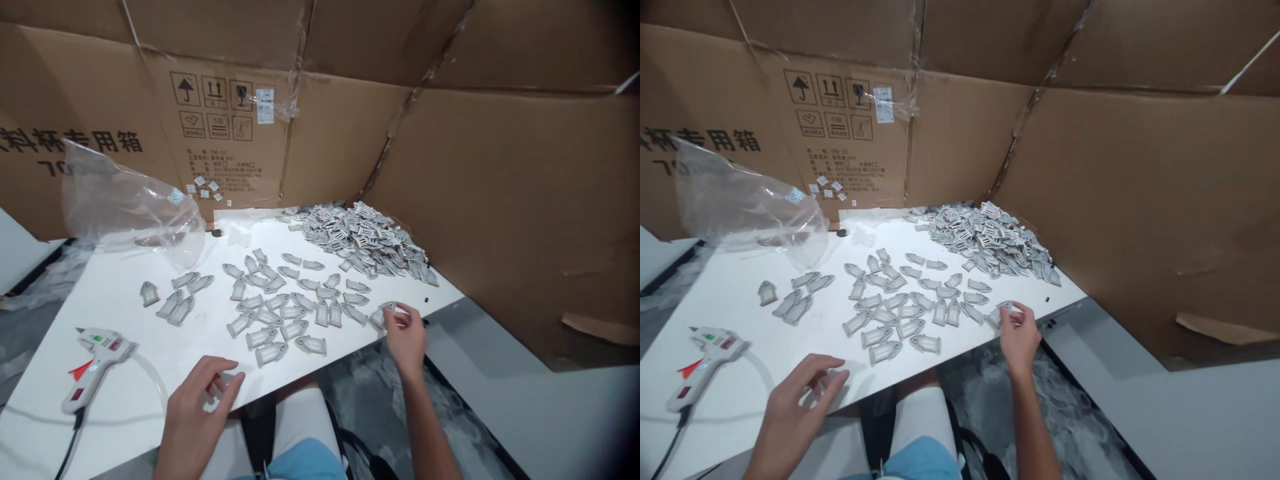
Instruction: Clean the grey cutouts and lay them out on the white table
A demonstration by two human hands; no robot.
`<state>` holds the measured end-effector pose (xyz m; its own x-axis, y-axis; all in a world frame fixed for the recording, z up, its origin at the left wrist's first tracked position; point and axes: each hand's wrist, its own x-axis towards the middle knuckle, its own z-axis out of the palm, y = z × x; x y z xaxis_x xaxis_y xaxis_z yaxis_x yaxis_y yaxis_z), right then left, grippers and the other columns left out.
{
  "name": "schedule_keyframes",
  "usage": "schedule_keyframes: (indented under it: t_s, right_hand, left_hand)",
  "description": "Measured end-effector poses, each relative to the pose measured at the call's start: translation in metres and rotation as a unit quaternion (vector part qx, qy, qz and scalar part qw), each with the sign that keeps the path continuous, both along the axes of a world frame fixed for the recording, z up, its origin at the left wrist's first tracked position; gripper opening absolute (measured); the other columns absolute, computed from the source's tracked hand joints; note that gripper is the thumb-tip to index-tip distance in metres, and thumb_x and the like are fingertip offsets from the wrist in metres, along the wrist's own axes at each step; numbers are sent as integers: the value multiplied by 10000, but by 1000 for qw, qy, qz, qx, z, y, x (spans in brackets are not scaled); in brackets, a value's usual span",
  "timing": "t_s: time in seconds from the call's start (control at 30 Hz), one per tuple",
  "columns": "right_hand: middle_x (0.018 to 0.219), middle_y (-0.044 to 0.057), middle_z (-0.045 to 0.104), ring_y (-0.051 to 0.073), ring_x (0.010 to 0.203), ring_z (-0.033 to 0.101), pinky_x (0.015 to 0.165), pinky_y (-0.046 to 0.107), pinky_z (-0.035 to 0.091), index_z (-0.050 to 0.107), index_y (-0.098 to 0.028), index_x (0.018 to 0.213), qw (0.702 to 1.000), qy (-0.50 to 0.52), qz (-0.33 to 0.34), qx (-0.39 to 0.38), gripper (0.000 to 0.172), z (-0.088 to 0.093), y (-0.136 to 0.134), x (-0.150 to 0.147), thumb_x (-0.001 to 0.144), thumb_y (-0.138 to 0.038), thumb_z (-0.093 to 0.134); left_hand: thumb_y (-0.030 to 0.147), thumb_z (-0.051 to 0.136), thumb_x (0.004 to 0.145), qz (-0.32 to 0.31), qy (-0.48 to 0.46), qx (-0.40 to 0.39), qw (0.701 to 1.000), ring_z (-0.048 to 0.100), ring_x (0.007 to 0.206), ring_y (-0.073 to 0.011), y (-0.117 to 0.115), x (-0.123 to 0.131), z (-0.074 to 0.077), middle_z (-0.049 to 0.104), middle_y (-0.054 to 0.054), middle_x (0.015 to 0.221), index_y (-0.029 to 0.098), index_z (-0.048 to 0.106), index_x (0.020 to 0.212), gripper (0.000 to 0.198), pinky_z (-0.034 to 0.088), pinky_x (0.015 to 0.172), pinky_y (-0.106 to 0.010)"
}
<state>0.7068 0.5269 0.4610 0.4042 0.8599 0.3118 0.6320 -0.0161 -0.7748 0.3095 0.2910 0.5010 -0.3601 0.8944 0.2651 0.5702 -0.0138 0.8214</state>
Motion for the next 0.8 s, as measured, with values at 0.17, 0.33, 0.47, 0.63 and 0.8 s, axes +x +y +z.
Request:
schedule_keyframes:
  t_s: [0.17, 0.33, 0.47, 0.63, 0.8]
  right_hand:
    - [916, 148, 716, 342, 935, 645, 974, 526, 512, 768, -190, 1012, 988, -135, 67, -29, 492, 5, 48, 33, 830, -615, 600]
    - [1234, 209, 692, 369, 1176, 615, 1101, 507, 462, 800, -172, 1066, 966, -229, 111, -46, 387, 25, 81, 17, 893, -424, 562]
    - [1106, 185, 770, 336, 1072, 696, 1046, 454, 504, 803, -174, 1070, 951, -259, 131, -106, 440, 37, 131, -20, 968, -520, 551]
    - [1002, 298, 769, 461, 1050, 724, 913, 556, 550, 810, -112, 905, 940, -271, 53, -202, 597, 31, 174, -62, 875, -688, 659]
    - [864, 247, 769, 435, 936, 748, 796, 522, 574, 774, -168, 781, 943, -235, 31, -232, 457, 30, 192, -61, 782, -624, 753]
  left_hand:
    - [552, 722, 982, 55, 21, 5, 998, 641, 689, -160, -8, -7, -7, 710, -9, 869, 261, 740, 1003, 292, 535, 653, -258]
    - [574, 690, 989, 97, 57, -7, 994, 612, 643, -174, -10, -16, -8, 704, -10, 826, 269, 733, 983, 309, 531, 659, -278]
    - [552, 621, 1016, 133, 131, -81, 979, 661, 691, -192, 1, -39, 0, 733, -7, 892, 285, 724, 1041, 288, 497, 666, -299]
    - [433, 524, 1061, 125, 217, -167, 954, 718, 846, -226, 20, -62, 9, 759, -43, 1101, 266, 697, 1151, 257, 475, 726, -325]
    - [351, 596, 1021, 97, 219, -228, 944, 715, 1086, -284, 48, -71, 2, 739, -86, 1169, 235, 696, 1138, 192, 483, 850, -342]
